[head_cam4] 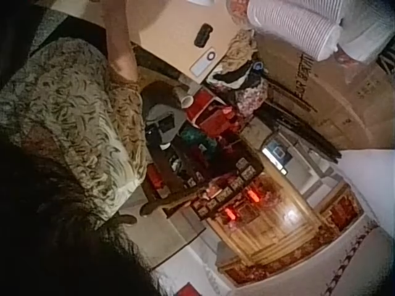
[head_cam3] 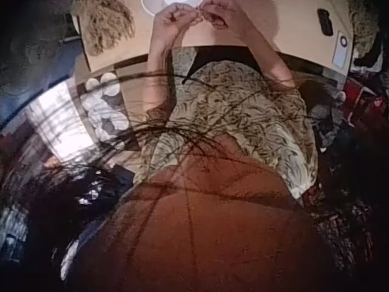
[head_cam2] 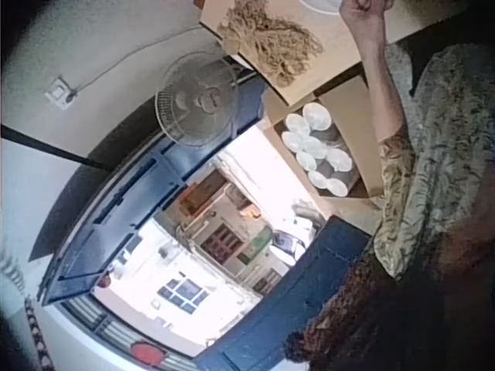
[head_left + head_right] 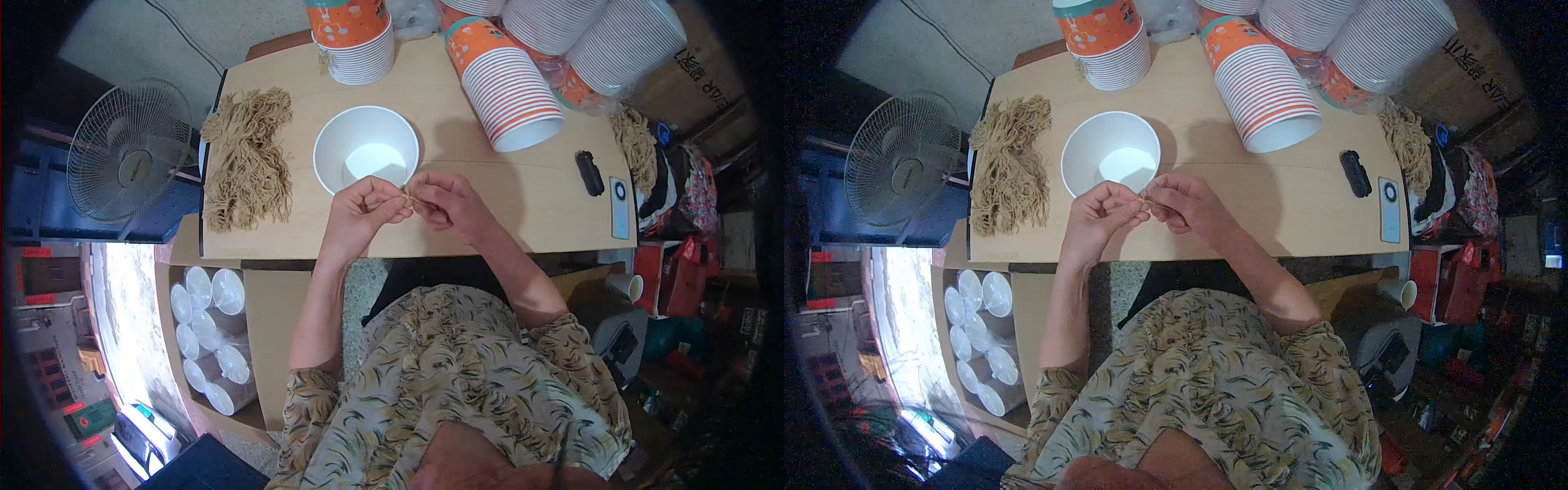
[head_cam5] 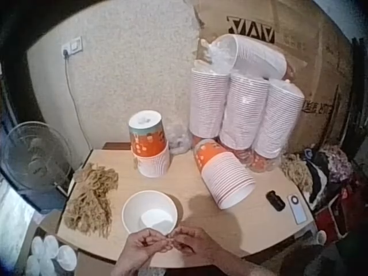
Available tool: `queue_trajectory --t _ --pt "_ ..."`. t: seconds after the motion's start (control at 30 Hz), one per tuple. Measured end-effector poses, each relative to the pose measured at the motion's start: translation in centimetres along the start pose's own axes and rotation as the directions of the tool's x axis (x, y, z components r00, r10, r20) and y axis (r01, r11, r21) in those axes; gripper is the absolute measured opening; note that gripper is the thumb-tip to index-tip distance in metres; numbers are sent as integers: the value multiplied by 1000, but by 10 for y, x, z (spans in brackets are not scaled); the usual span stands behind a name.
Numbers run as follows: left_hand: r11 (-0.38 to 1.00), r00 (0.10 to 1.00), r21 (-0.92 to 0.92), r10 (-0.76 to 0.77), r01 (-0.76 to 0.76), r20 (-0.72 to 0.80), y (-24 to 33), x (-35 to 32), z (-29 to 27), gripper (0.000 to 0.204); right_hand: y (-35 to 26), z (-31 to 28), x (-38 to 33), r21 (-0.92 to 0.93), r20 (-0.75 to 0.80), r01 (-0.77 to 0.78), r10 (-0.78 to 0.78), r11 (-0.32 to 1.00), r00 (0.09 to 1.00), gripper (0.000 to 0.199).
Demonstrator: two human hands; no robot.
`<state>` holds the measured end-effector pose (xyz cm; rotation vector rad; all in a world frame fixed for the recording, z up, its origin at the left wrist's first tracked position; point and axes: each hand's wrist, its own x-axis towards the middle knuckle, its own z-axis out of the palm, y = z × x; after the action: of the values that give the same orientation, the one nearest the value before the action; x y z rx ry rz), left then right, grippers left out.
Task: Attaching string handles to paper Halloween buckets by threading the string through pre-punched holes and tying knots.
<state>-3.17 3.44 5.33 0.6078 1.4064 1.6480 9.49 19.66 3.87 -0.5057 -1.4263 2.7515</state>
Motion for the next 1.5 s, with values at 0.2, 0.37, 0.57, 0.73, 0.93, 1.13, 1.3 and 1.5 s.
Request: queue_trajectory --t 0.2,0.37,0.57,0.73,0.93,1.13,1.3,1.5 --pt "1000 1000 16 -14 14 -8 2 0 1 8 0 5 2 -157 -62 49 -60 986 996 13" --pt "999 1000 43 -28 28 4 3 -1 1 7 5 -4 3 -172 -36 96 -104 980 994 17" --pt "999 999 30 -42 42 15 2 0 0 6 3 3 -1 -136 -140 146 -165 980 976 13" --pt "999 998 27 -45 44 46 -2 3 -3 6 -1 12 -2 -169 -218 208 -242 963 945 12" --pt "1000 995 -5 18 -18 97 1 3 -2 20 2 8 3 -139 -252 261 -289 955 924 13" --pt "980 984 94 178 -175 -19 -6 -5 6 18 -9 22 -5 -396 -178 334 -428 856 886 13" --pt "660 827 581 561 -476 40 2 -15 13 13 -28 31 -26 -743 -70 255 -451 619 890 13" --pt "583 810 677 585 -449 33 -17 -22 19 11 -25 19 -32 -745 -86 172 -349 644 933 11"
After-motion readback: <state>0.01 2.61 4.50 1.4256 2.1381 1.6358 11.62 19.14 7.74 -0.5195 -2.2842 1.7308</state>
